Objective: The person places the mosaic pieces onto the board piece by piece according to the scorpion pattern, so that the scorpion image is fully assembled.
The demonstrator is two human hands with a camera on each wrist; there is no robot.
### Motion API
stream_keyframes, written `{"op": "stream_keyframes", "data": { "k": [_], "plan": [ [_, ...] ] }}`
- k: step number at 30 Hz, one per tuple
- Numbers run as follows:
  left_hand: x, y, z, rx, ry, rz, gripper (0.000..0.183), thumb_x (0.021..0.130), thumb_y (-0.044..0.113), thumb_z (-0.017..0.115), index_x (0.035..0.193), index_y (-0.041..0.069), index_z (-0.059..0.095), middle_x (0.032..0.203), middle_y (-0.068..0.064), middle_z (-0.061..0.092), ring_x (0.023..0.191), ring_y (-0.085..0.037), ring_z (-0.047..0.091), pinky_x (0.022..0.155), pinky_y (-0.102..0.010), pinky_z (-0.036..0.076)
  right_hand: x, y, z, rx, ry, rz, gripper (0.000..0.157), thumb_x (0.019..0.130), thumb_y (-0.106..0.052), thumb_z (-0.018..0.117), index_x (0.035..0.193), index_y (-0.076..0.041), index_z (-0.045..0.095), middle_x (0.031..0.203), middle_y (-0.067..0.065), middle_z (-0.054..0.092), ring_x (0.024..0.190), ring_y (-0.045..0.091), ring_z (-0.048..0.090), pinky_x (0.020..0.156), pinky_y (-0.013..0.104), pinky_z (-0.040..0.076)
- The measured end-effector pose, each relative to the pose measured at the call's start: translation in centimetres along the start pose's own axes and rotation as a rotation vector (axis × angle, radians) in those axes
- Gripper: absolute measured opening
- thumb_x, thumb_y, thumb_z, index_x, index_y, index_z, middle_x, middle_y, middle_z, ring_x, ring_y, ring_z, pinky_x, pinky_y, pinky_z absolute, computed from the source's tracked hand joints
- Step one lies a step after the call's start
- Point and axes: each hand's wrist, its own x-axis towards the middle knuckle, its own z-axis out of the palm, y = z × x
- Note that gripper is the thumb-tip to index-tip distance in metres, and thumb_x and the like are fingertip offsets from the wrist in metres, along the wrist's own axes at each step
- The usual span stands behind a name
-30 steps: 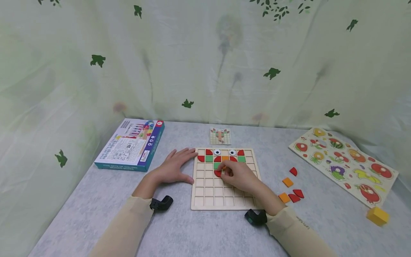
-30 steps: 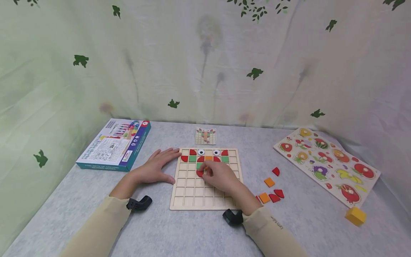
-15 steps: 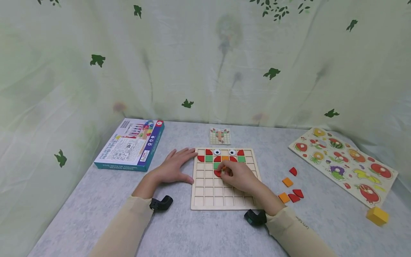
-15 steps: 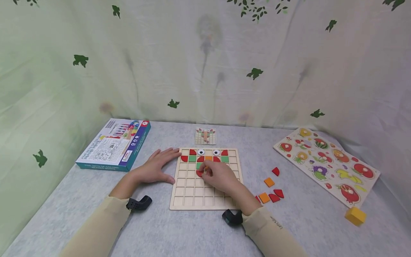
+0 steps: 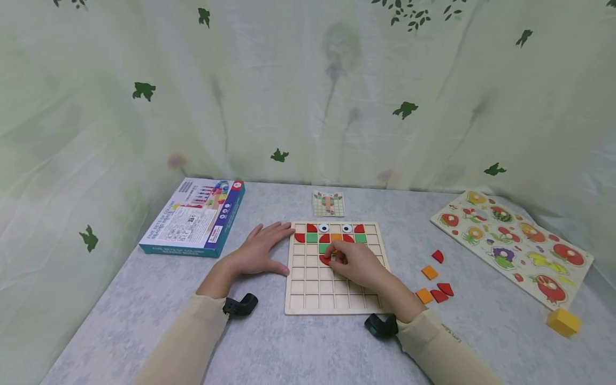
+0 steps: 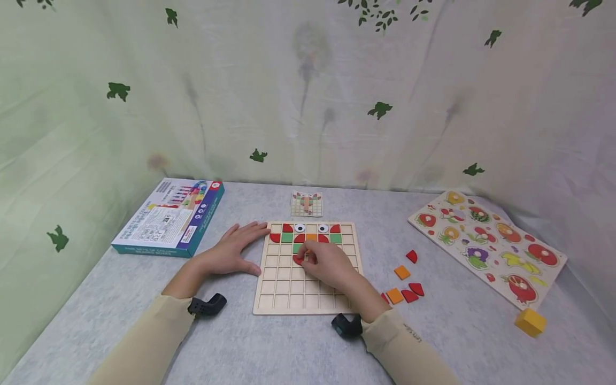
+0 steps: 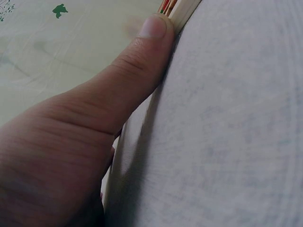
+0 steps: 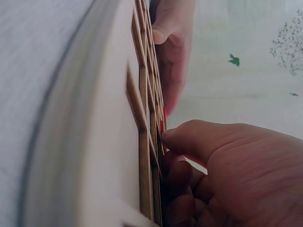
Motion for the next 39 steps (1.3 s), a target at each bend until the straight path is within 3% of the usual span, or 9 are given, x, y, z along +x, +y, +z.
{"op": "stream_keyframes", "data": {
  "k": [9,15,24,32,39],
  "plan": [
    [0.2,-0.3,0.2,-0.003,-0.010,-0.016,0.108,0.071,0.068,0.078,0.158,0.024,0.031,0.168,-0.001,0.023,0.158,-0.029,0.010,0.126,-0.059,-0.003,-0.2,0.1,-0.8,0.049,-0.064,-0.019,0.014,0.093,-0.013,0.062,0.096,-0.024,0.070,0.077,-0.009,0.061,0.071,0.010,0.054,0.065,0.024,0.046],
    [0.1,-0.3,0.2,0.002,-0.002,0.000,0.108,0.071,0.067,0.078,0.158,0.022,0.032,0.167,-0.004,0.025,0.157,-0.032,0.012,0.125,-0.061,-0.001,-0.5,-0.1,-1.8,0.073,-0.168,-0.061,0.017,0.096,-0.016,0.060,0.106,-0.025,0.071,0.082,-0.009,0.064,0.073,0.011,0.056,0.067,0.024,0.049],
    [0.1,-0.3,0.2,0.007,0.002,0.003,0.108,0.071,0.067,0.078,0.158,0.022,0.032,0.167,-0.004,0.025,0.157,-0.032,0.012,0.125,-0.061,-0.001,-1.0,0.6,-5.4,0.069,-0.329,-0.087,0.025,0.096,-0.022,0.066,0.121,-0.024,0.068,0.098,-0.007,0.069,0.087,0.012,0.063,0.077,0.029,0.054],
    [0.2,-0.2,0.2,0.008,-0.006,-0.003,0.109,0.071,0.067,0.078,0.158,0.023,0.031,0.168,-0.002,0.024,0.157,-0.030,0.011,0.126,-0.059,-0.002,-1.9,4.1,-9.9,0.042,-0.257,0.047,0.034,0.096,-0.022,0.067,0.130,-0.017,0.063,0.105,0.000,0.068,0.090,0.017,0.061,0.076,0.031,0.052],
    [0.1,0.0,0.1,-0.008,-0.008,-0.009,0.109,0.071,0.067,0.078,0.158,0.022,0.031,0.168,-0.003,0.024,0.157,-0.031,0.011,0.126,-0.060,-0.002,-3.1,7.6,-12.5,0.091,-0.202,0.123,0.039,0.095,-0.020,0.067,0.133,-0.013,0.060,0.111,0.009,0.069,0.092,0.020,0.063,0.077,0.030,0.055]
  ]
}}
